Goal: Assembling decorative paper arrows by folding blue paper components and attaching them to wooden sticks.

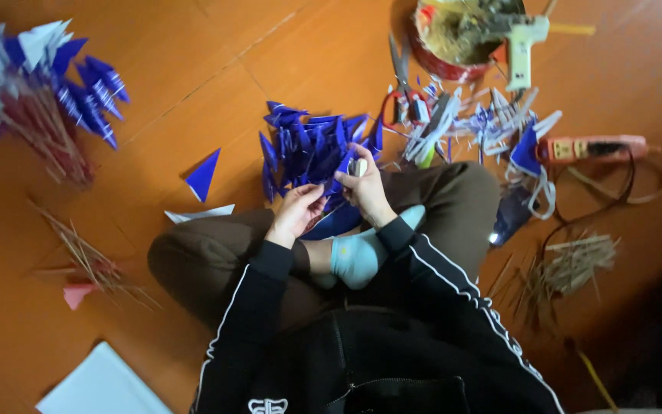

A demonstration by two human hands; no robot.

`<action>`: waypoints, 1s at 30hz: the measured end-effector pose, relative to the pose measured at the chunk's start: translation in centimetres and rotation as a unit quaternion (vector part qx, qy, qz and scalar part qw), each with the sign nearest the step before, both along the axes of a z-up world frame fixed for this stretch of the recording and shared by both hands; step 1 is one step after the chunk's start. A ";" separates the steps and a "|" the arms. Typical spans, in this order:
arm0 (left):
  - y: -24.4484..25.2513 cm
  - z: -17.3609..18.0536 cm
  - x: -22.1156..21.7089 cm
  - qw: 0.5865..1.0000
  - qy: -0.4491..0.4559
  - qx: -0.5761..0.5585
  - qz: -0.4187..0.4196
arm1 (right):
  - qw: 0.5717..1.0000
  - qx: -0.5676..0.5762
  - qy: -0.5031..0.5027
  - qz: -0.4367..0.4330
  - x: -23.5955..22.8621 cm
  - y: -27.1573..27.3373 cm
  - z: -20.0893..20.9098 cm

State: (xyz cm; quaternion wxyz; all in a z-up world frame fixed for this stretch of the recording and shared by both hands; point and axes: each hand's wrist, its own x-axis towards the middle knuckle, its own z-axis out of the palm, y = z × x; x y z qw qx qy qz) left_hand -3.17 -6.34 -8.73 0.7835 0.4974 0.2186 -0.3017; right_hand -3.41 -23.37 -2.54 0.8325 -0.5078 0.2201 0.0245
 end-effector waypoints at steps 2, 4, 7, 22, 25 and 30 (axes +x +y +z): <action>0.3 0.0 -0.1 0.999 -0.009 0.023 -0.021 | 0.999 0.009 -0.007 -0.033 0.6 -0.6 -0.5; 0.5 1.0 -0.1 0.998 -0.018 0.045 -0.039 | 0.998 0.016 -0.014 -0.064 1.0 -1.4 -1.0; 0.3 2.9 0.0 0.996 -0.042 0.074 -0.028 | 0.990 0.086 0.004 -0.112 1.2 -2.4 -1.4; -0.3 5.8 -0.2 0.883 -0.290 0.369 -0.020 | 0.962 -0.106 0.007 0.253 0.1 -1.3 -1.2; -0.4 6.6 -0.3 0.856 -0.333 0.394 -0.030 | 0.965 -0.080 0.031 0.248 -0.2 -1.1 -0.6; -0.6 7.2 -0.4 0.857 -0.349 0.378 -0.032 | 0.981 -0.048 0.033 0.184 -0.4 -0.6 -0.2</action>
